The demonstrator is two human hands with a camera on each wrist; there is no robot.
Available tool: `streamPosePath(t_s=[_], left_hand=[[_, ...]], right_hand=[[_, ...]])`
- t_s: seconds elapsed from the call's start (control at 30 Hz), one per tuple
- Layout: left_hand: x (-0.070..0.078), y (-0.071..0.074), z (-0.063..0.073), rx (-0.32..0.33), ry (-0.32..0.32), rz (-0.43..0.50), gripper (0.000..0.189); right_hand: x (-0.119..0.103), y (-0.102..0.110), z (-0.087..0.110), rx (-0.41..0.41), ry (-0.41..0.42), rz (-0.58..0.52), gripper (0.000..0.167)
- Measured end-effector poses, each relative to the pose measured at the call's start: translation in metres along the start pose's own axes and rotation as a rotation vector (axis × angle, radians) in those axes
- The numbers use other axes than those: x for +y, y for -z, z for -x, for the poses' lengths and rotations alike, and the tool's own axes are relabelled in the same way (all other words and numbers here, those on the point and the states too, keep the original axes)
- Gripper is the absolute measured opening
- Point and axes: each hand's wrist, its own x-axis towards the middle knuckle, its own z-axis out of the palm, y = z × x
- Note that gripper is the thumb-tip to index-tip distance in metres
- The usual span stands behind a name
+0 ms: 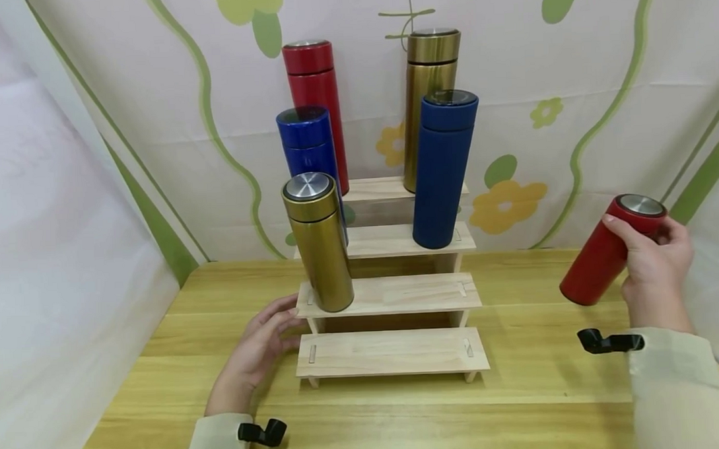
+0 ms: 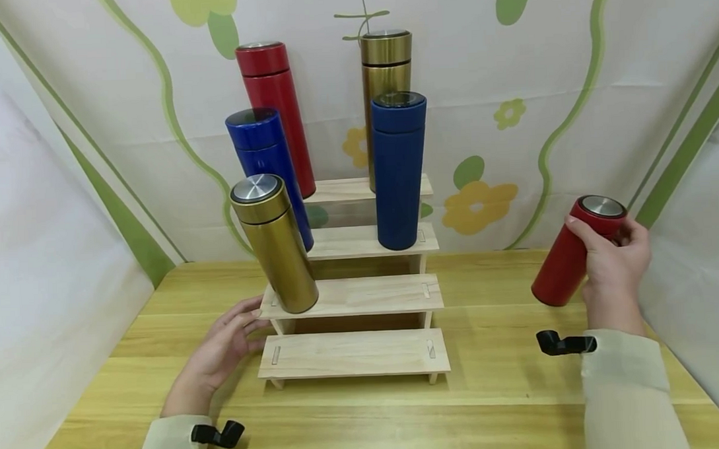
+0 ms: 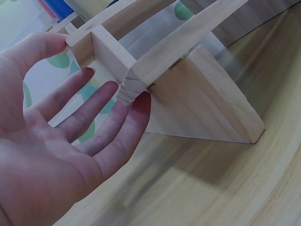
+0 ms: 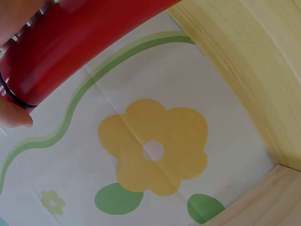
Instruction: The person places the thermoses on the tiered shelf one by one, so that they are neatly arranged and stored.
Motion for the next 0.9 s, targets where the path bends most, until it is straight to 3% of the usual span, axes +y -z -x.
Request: streamPosePath(t_s=[0.3, 0.5, 0.63, 0.77, 0.9], left_hand=[[-0.002, -0.001, -0.001, -0.006, 0.008, 0.006, 0.034], [-0.002, -0.002, -0.002, -0.013, 0.014, 0.007, 0.032], [-0.002, -0.002, -0.003, -0.004, 0.026, 0.011, 0.033], [0.0, -0.002, -0.003, 0.013, 0.035, 0.018, 0.033], [0.002, -0.002, -0.001, 0.012, 0.027, 0.018, 0.033]], right_hand=[[0.001, 0.004, 0.001, 0.044, -0.001, 0.0, 0.081], [0.001, 0.008, 0.006, 0.072, -0.005, 0.059, 0.084], [0.006, 0.009, 0.015, 0.099, 0.056, 0.085, 0.089], [0.016, 0.01, 0.026, 0.118, 0.157, 0.052, 0.09], [0.022, 0.01, 0.04, 0.119, 0.201, 0.022, 0.09]])
